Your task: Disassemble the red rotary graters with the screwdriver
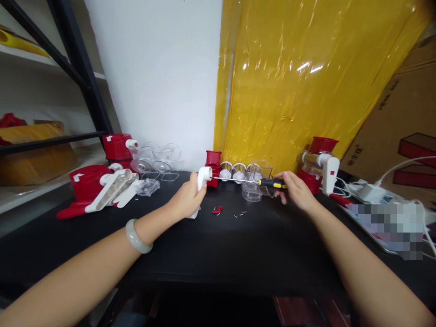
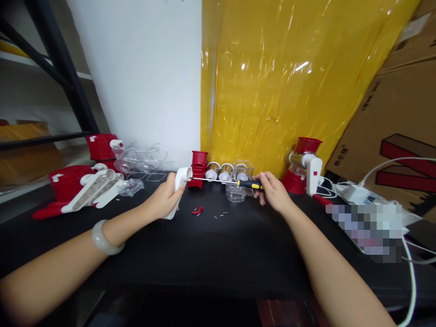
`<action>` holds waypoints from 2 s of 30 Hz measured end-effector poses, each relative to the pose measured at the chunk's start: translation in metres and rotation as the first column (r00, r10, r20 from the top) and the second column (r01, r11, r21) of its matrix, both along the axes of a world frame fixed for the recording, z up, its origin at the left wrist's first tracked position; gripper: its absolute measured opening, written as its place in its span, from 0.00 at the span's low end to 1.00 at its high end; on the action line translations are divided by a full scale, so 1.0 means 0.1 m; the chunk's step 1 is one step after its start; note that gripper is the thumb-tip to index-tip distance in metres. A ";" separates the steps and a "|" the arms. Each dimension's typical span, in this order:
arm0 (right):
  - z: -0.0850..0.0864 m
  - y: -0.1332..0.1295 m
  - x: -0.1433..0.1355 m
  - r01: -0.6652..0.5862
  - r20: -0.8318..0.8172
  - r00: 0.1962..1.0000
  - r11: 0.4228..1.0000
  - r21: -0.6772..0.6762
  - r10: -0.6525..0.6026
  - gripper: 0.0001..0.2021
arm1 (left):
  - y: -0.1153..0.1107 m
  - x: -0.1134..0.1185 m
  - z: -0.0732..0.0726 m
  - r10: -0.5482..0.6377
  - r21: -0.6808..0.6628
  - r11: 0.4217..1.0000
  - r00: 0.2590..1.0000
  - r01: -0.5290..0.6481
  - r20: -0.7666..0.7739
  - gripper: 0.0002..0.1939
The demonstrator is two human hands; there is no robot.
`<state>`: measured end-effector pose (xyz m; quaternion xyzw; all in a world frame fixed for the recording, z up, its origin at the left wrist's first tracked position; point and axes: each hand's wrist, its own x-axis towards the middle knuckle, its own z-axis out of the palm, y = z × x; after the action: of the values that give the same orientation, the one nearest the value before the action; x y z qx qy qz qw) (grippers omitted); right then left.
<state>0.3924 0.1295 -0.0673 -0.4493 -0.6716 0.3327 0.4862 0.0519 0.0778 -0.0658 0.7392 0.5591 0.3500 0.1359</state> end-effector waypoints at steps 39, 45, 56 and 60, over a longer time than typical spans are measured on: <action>0.00 0.01 0.06 0.110 0.125 0.986 0.993 0.038 -0.114 0.21 | 0.01 0.03 -0.07 -0.004 -0.032 0.999 0.999 0.003 -0.034 0.11; 0.05 -0.01 0.02 -0.103 -0.374 0.922 0.994 0.026 0.105 0.20 | 0.02 0.03 -0.08 -0.005 0.001 1.000 0.998 0.005 -0.057 0.11; 0.02 0.01 0.03 0.004 -0.134 0.991 0.999 -0.047 -0.010 0.22 | 0.01 0.04 -0.04 -0.004 -0.029 1.000 1.000 0.003 -0.024 0.12; 0.05 0.00 0.03 -0.065 -0.258 0.964 0.998 0.026 0.069 0.20 | 0.01 0.03 -0.05 0.005 -0.036 0.999 1.000 -0.006 -0.019 0.13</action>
<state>0.3959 0.1294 -0.0627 -0.3750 -0.6200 0.3990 0.5620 0.0550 0.0791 -0.0711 0.7385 0.5685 0.3333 0.1428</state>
